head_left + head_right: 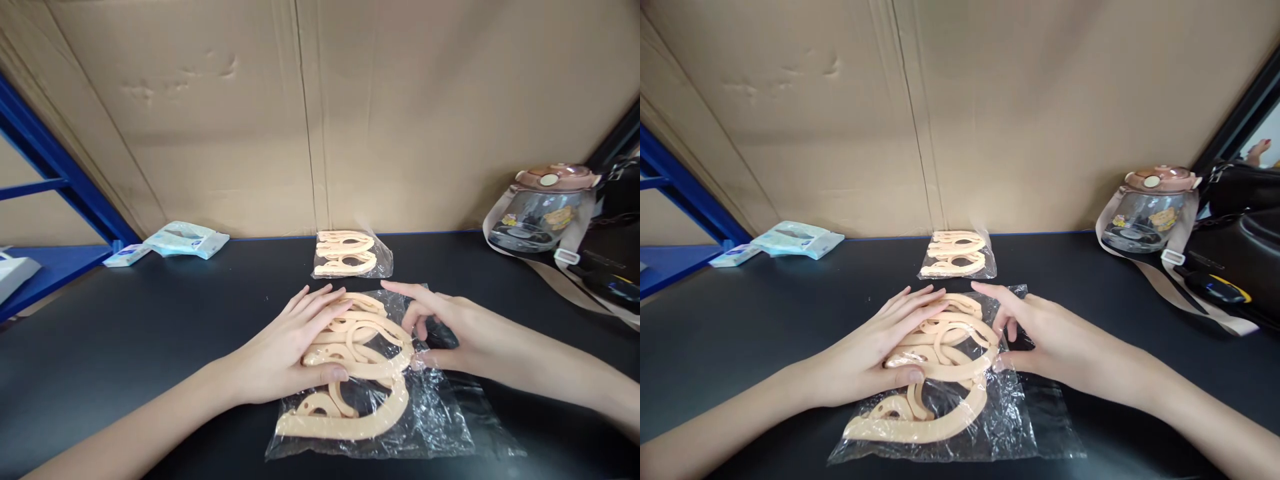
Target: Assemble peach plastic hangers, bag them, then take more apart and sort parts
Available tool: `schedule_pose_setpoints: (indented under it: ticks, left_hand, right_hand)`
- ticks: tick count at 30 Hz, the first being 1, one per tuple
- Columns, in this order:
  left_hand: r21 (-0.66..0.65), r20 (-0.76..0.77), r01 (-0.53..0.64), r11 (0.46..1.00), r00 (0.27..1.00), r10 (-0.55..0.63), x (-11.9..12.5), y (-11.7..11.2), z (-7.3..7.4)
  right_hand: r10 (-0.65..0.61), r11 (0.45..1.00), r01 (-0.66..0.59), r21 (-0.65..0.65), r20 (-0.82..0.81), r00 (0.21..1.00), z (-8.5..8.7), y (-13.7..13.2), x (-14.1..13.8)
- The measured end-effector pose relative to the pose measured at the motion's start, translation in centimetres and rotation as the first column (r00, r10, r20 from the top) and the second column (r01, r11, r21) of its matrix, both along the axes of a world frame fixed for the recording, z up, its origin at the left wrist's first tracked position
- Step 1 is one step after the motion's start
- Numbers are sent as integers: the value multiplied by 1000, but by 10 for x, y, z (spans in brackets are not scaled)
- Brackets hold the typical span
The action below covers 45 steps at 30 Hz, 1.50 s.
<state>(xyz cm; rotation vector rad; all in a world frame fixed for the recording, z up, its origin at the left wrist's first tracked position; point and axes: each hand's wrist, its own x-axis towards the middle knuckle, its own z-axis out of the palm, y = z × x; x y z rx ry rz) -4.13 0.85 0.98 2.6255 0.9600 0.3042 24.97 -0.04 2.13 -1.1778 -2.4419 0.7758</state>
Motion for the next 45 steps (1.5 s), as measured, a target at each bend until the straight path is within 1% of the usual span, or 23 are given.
schedule_pose_setpoints:
  ticks: [5, 7, 10, 13, 15, 17, 19, 21, 23, 26, 30, 33, 34, 36, 38, 39, 40, 42, 43, 44, 45]
  left_hand:
    - [-1, -11, -3, 1000, 1000, 3, 0, -1, 2]
    - [-6, -18, -11, 1000, 1000, 10, 1, -1, 2]
    - [-6, -17, -17, 1000, 1000, 17, 1, 0, 2]
    - [-2, -5, -8, 1000, 1000, 8, 1, 0, 4]
    - [-4, 6, -1, 1000, 1000, 1, 3, -3, 9]
    - [-8, 29, 4, 1000, 1000, -3, 8, -11, 16]
    - [-24, 44, 17, 1000, 999, -16, 16, -20, 22]
    - [-45, 21, 33, 998, 999, -32, 26, -30, 26]
    - [-60, -22, 39, 997, 999, -40, 34, -36, 25]
    - [-58, -28, 55, 997, 998, -57, 42, -38, 20]
    - [-39, -59, 95, 995, 994, -97, 51, -36, 16]
    - [-19, -45, 137, 990, 989, -138, 61, -39, 14]
    - [-15, -12, 141, 990, 990, -141, 65, -40, 12]
    - [1, 103, 94, 996, 990, -94, 72, -43, 7]
    - [81, 240, 18, 997, 970, -37, 78, -45, 0]
    - [159, 282, 6, 987, 958, -51, 80, -46, -3]
    - [261, 288, 25, 965, 952, -103, 82, -47, -6]
    - [463, 208, 138, 876, 943, -259, 84, -47, -8]
    - [523, 155, 196, 829, 935, -319, 85, -47, -9]
    - [558, 121, 236, 796, 925, -359, 86, -46, -9]
    - [573, 109, 254, 779, 919, -380, 86, -45, -9]
  right_hand:
    - [6, 993, -14, -119, -60, 998, 4, 4, -2]
    - [-9, 991, -1, -133, -74, 997, 3, 6, -5]
    - [-66, 997, 64, -52, -38, 997, -1, 6, -10]
    - [-116, 991, 111, 72, 62, 991, -4, 11, 0]
    - [-114, 982, 90, 166, 138, 984, -4, 19, 16]
    - [-76, 967, 24, 255, 194, 978, -3, 29, 34]
    - [-31, 958, -35, 284, 225, 974, -2, 39, 47]
    - [8, 959, -70, 274, 224, 975, -1, 46, 52]
    - [28, 964, -79, 253, 199, 980, 1, 48, 49]
    - [47, 972, -75, 222, 127, 991, 9, 46, 41]
    - [44, 979, -29, 201, -73, 996, 18, 39, 29]
    - [21, 976, 13, 218, -149, 989, 12, 35, 14]
    - [10, 971, 24, 236, -143, 990, 8, 33, 8]
    - [-16, 952, 44, 302, -94, 995, -3, 31, -2]
    - [-80, 923, 91, 373, -45, 996, -13, 31, -9]
    - [-119, 910, 122, 397, -31, 992, -17, 32, -12]
    - [-155, 899, 151, 411, -23, 988, -20, 32, -13]
    - [-209, 882, 195, 429, -13, 978, -22, 35, -16]
    - [-232, 870, 213, 445, -12, 973, -22, 36, -17]
    - [-261, 852, 239, 466, -18, 965, -21, 37, -18]
    - [-295, 821, 267, 505, -25, 955, -20, 37, -19]
